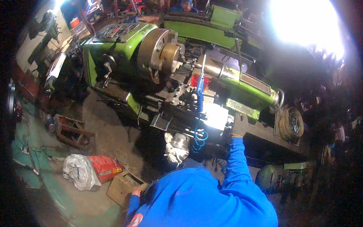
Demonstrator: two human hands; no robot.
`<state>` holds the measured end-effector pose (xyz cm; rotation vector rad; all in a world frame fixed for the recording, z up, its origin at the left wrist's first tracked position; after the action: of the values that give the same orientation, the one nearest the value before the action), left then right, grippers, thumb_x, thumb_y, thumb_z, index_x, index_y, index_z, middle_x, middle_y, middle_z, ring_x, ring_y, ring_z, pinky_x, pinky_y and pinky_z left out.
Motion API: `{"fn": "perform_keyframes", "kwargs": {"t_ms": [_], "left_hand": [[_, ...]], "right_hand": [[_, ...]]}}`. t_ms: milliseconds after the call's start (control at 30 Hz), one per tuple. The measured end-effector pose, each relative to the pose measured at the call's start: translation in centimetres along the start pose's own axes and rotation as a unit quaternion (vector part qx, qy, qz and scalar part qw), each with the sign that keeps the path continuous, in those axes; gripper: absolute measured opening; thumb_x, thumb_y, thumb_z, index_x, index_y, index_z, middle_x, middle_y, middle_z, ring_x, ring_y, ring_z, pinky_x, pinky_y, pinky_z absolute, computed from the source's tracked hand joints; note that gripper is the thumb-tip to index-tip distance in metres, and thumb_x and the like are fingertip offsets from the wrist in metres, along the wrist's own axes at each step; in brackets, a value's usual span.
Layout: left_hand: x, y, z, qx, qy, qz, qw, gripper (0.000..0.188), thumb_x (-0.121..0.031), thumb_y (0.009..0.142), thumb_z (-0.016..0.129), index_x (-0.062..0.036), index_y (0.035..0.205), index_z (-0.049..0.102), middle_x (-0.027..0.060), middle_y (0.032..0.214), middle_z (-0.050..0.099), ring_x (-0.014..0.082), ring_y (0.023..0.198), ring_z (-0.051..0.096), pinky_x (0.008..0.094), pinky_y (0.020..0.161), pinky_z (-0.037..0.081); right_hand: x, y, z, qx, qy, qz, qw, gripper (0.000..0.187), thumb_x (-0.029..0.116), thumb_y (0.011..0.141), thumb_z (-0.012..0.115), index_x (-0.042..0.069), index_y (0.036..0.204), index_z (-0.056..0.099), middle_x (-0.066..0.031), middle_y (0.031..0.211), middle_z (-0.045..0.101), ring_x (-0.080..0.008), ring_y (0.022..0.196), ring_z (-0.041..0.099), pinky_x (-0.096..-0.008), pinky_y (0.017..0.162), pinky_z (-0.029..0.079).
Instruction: The person operates a green metal lathe in a workshop, using a cutting tool to machine a cylindrical metal workpiece. They adjust the tool position and machine controls while the workpiece rotates, producing metal shavings.
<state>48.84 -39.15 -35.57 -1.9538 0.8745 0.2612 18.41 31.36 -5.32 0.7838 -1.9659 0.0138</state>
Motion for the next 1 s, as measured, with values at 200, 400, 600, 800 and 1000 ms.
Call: {"fn": "perform_keyframes", "kwargs": {"t_ms": [200,400,600,800,1000], "left_hand": [[-6.1,0.2,0.7,-0.024,-0.301,-0.152,0.941,0.033,-0.032,0.103,0.063,-0.0078,0.125,0.062,0.0051,0.074,0.055,0.0217,0.064,0.056,0.0421,0.059,0.055],[-1.3,-4.5,2.9,-0.074,-0.249,-0.074,0.963,0.036,-0.032,0.103,0.063,-0.0064,0.129,0.061,0.0075,0.082,0.064,0.0233,0.067,0.061,0.0405,0.062,0.056],[-1.0,-12.4,7.8,-0.090,-0.238,-0.137,0.957,0.036,-0.033,0.103,0.064,-0.0061,0.128,0.063,0.0091,0.088,0.067,0.0242,0.074,0.063,0.0421,0.065,0.057],[-0.3,-18.7,12.0,-0.110,-0.248,-0.180,0.945,0.037,-0.033,0.102,0.065,-0.0057,0.126,0.065,0.0106,0.094,0.069,0.0252,0.080,0.066,0.0437,0.068,0.057],[0.4,-21.5,14.8,-0.122,-0.261,-0.191,0.938,0.037,-0.034,0.102,0.066,-0.0054,0.125,0.067,0.0121,0.100,0.072,0.0261,0.086,0.068,0.0453,0.072,0.058]], "right_hand": [[3.7,2.9,2.4,0.125,0.078,0.002,0.989,0.039,0.035,0.093,0.072,0.000,0.111,0.069,-0.0162,0.097,0.072,-0.0267,0.085,0.067,-0.0406,0.080,0.052],[12.2,6.6,8.7,0.246,0.016,-0.085,0.965,0.050,0.047,0.093,0.070,0.004,0.117,0.070,-0.0215,0.112,0.073,-0.0403,0.104,0.069,-0.0432,0.089,0.053],[14.3,11.5,15.6,0.297,-0.161,-0.197,0.920,0.048,0.044,0.091,0.072,0.007,0.121,0.072,-0.0219,0.122,0.072,-0.0417,0.115,0.068,-0.0485,0.099,0.054],[13.2,13.7,19.0,0.352,-0.186,-0.314,0.862,0.028,0.023,0.095,0.058,0.017,0.116,0.077,-0.0172,0.116,0.075,-0.0389,0.111,0.071,-0.0502,0.096,0.057],[13.5,13.7,21.0,0.399,-0.218,-0.369,0.811,0.033,0.019,0.096,0.053,0.018,0.119,0.076,-0.0190,0.117,0.074,-0.0399,0.113,0.070,-0.0508,0.098,0.055]]}}
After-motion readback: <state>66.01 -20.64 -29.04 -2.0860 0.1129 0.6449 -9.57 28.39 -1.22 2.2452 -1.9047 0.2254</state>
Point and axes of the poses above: each hand's wrist, its own y-axis towards the middle knuckle, its own z-axis out of the palm, x = y × z, the point moved 1 cm from there along y, towards the middle knuckle
